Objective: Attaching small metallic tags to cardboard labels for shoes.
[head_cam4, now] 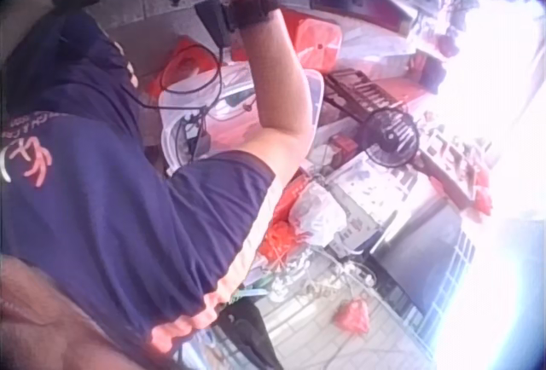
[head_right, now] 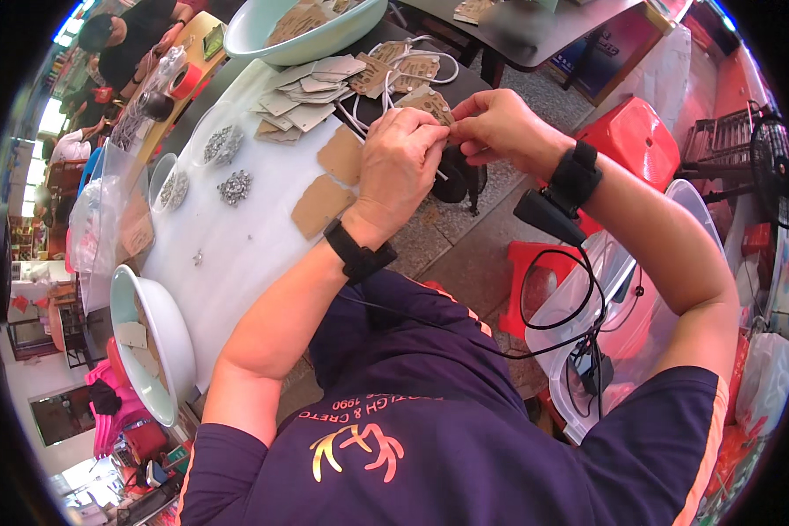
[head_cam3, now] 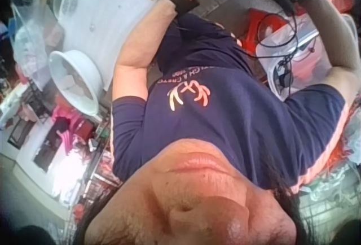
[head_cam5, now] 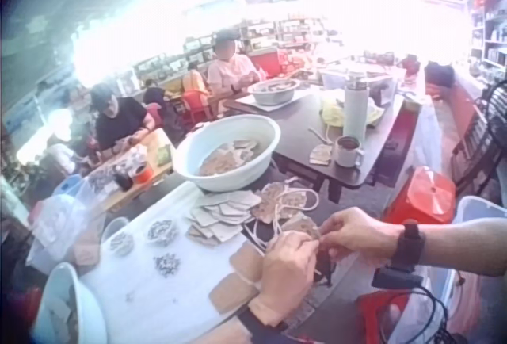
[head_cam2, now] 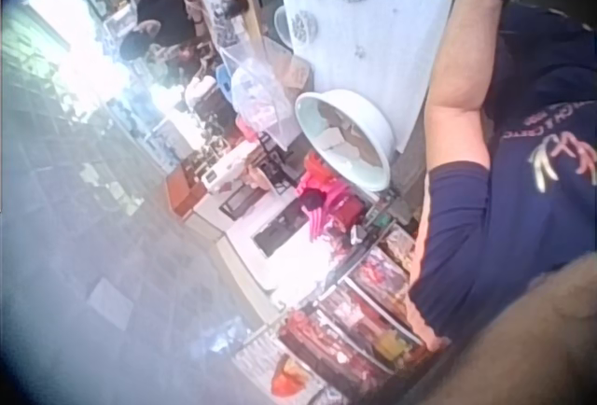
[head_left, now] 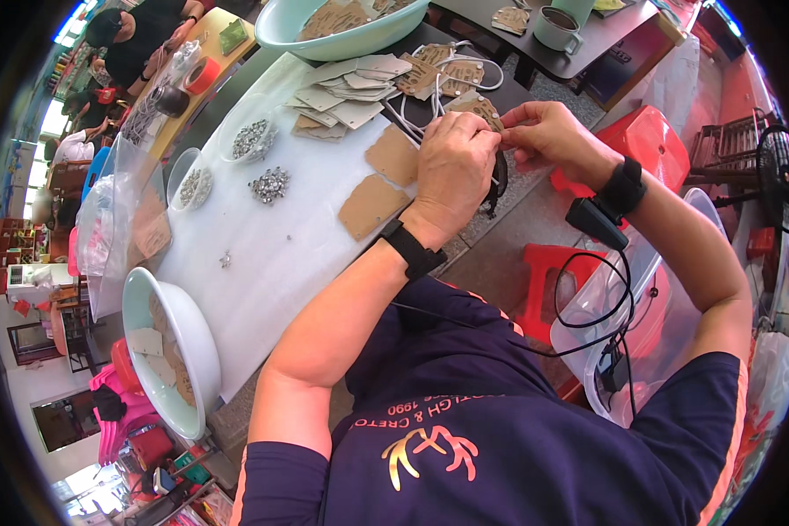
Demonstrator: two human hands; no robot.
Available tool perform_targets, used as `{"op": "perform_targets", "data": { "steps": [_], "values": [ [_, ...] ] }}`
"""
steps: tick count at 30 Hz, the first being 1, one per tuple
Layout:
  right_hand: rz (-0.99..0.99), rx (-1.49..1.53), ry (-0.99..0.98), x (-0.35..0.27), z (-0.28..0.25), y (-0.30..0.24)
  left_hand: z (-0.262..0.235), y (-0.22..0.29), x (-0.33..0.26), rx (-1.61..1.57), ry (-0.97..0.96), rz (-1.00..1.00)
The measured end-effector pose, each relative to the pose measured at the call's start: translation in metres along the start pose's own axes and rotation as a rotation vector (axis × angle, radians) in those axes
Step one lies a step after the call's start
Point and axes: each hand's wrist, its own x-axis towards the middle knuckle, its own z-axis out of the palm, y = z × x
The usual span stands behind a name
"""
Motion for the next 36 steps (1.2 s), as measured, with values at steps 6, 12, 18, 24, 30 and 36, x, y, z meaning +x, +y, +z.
{"op": "perform_targets", "data": {
  "steps": [6, 12, 18, 24, 30, 36],
  "values": [
    [0.022, -0.144, 0.006, 0.004, -0.001, -0.007, 0.001, 0.0, 0.0, 0.008, -0.01, -0.03],
    [-0.01, -0.14, 0.006, 0.004, -0.002, -0.002, 0.004, -0.002, 0.0, -0.009, -0.01, -0.031],
    [0.019, -0.118, -0.094, -0.002, -0.007, -0.009, 0.003, -0.003, 0.001, -0.041, -0.011, -0.09],
    [0.009, -0.145, -0.087, -0.003, -0.005, -0.01, 0.006, -0.004, 0.002, -0.05, -0.021, -0.143],
    [0.01, -0.136, -0.091, -0.001, -0.006, -0.007, 0.005, -0.004, 0.004, -0.063, -0.043, -0.177],
    [0.021, -0.102, -0.109, 0.003, -0.011, 0.0, 0.004, -0.005, 0.007, -0.131, -0.06, -0.204]
  ]
}}
